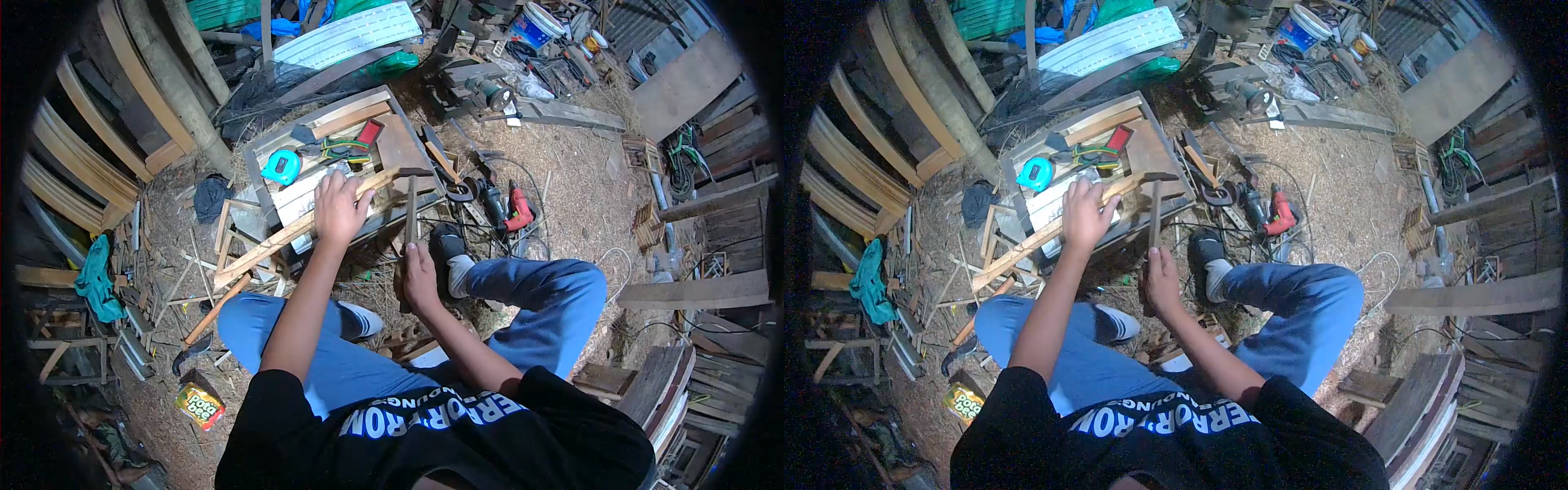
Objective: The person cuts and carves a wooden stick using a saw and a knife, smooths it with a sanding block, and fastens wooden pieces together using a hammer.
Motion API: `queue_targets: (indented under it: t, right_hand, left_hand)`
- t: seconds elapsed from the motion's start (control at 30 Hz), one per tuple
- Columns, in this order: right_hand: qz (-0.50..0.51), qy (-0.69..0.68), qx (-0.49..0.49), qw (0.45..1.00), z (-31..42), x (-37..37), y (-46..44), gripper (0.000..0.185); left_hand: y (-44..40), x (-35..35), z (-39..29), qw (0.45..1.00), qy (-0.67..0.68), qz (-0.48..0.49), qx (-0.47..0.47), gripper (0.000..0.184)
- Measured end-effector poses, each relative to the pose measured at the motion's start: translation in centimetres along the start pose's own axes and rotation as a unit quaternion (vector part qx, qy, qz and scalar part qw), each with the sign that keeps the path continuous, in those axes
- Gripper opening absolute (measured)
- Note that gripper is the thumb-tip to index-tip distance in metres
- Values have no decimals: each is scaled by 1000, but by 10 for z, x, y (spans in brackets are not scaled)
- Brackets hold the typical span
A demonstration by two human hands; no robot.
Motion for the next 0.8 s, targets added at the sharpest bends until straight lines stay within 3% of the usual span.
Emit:
queue_targets:
  t: [0.17,0.5,0.67,0.7,0.8]
  right_hand:
    - [-14,107,-58,992,-22,-11,-12,32]
    - [34,45,-31,998,-11,-13,-16,27]
    - [-5,182,-119,976,27,-28,-13,22]
    - [-8,241,-78,967,43,-29,-6,25]
    - [9,308,-111,945,48,-36,-1,25]
  left_hand:
    - [0,1,0,1000,1,17,-10,32]
    - [1,-3,-1,1000,13,5,-10,30]
    - [3,-4,-2,1000,9,-9,-7,29]
    - [3,-4,-2,1000,4,-11,-5,29]
    - [3,-4,-3,1000,2,3,-16,29]
Point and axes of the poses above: each hand's wrist, its own y-axis away from the middle knuckle, its own x-axis out of the palm, z = x × y, the point moved 10 cm from there along -y, towards the middle knuckle, and after that the axes turned 11 degrees about z, right-handed, at the moved point
